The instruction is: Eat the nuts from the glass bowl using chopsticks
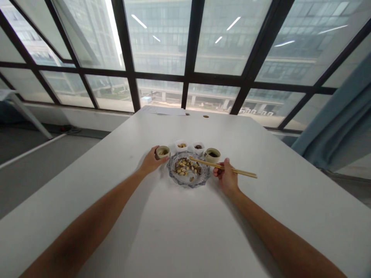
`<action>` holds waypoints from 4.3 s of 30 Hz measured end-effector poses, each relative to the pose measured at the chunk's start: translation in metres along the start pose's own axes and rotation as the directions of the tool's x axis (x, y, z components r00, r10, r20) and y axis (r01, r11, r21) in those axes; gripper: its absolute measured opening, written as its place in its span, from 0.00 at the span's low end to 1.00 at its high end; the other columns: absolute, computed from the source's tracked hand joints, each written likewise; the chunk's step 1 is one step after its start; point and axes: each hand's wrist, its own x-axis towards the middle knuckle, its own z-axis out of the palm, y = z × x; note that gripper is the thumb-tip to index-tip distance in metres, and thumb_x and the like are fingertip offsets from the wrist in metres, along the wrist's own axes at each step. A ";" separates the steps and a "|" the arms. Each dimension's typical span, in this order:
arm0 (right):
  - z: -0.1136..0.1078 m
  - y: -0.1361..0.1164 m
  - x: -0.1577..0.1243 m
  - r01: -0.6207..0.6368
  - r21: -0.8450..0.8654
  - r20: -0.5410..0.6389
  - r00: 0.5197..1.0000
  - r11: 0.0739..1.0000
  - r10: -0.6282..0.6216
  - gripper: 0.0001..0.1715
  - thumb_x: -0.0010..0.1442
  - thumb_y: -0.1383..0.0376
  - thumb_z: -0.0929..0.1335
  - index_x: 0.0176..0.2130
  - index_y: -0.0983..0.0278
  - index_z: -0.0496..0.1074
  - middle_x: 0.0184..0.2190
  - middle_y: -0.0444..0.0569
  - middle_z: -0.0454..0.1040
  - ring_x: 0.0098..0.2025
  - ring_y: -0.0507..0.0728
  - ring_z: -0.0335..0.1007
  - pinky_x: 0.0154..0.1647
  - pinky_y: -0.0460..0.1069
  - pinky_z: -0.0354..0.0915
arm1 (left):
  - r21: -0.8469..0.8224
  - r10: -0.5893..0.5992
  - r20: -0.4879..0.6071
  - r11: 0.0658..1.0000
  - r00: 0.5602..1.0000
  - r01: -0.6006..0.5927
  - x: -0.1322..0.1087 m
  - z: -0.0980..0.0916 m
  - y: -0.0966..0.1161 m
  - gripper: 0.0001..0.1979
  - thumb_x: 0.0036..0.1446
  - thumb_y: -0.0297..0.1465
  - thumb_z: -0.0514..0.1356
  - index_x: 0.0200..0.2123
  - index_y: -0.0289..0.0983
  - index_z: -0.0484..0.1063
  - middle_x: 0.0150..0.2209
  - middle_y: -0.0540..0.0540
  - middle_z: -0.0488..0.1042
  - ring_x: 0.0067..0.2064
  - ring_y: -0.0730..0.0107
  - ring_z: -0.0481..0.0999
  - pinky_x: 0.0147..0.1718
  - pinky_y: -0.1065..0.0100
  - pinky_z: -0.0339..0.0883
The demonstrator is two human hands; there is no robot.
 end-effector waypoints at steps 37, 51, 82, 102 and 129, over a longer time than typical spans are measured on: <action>0.010 -0.008 -0.009 0.250 -0.158 0.101 0.967 0.955 -0.236 0.35 0.54 0.34 0.67 0.27 0.63 0.69 0.15 0.44 0.71 0.15 0.51 0.64 0.16 0.46 0.61 | 0.104 0.052 -0.122 0.994 0.991 -0.039 0.006 -0.003 -0.009 0.38 0.46 0.47 0.69 0.56 0.36 0.64 0.52 0.36 0.74 0.53 0.54 0.75 0.53 0.55 0.69; 0.005 -0.014 -0.020 0.563 -0.419 0.375 0.822 0.712 -0.429 0.31 0.67 0.42 0.60 0.28 0.61 0.72 0.19 0.46 0.73 0.20 0.54 0.68 0.23 0.49 0.65 | 0.423 0.224 0.062 0.877 0.973 -0.229 0.046 0.009 0.026 0.36 0.50 0.50 0.65 0.58 0.39 0.66 0.59 0.34 0.71 0.61 0.41 0.67 0.62 0.43 0.52; 0.053 -0.045 0.023 0.481 -0.467 0.358 0.870 0.742 -0.339 0.35 0.62 0.38 0.63 0.25 0.64 0.72 0.17 0.47 0.72 0.16 0.52 0.65 0.16 0.46 0.61 | 0.348 0.315 0.360 0.828 0.878 -0.439 0.090 0.036 0.062 0.41 0.45 0.41 0.71 0.60 0.37 0.62 0.51 0.36 0.78 0.51 0.47 0.78 0.52 0.54 0.68; 0.028 -0.041 -0.008 0.326 -0.398 0.252 0.938 0.858 -0.240 0.35 0.55 0.35 0.66 0.27 0.64 0.72 0.14 0.46 0.72 0.13 0.52 0.65 0.12 0.46 0.61 | 0.324 0.208 -0.072 0.930 0.976 -0.174 0.031 -0.008 0.013 0.37 0.52 0.51 0.65 0.59 0.37 0.65 0.61 0.34 0.68 0.64 0.43 0.64 0.63 0.45 0.53; -0.002 -0.014 -0.023 0.113 -0.190 0.109 0.990 0.975 -0.094 0.30 0.50 0.41 0.74 0.29 0.65 0.75 0.21 0.50 0.77 0.21 0.54 0.72 0.21 0.48 0.70 | 0.051 0.089 0.120 0.994 0.989 -0.096 0.003 -0.021 0.000 0.45 0.41 0.48 0.71 0.60 0.35 0.61 0.54 0.36 0.74 0.54 0.51 0.76 0.56 0.52 0.68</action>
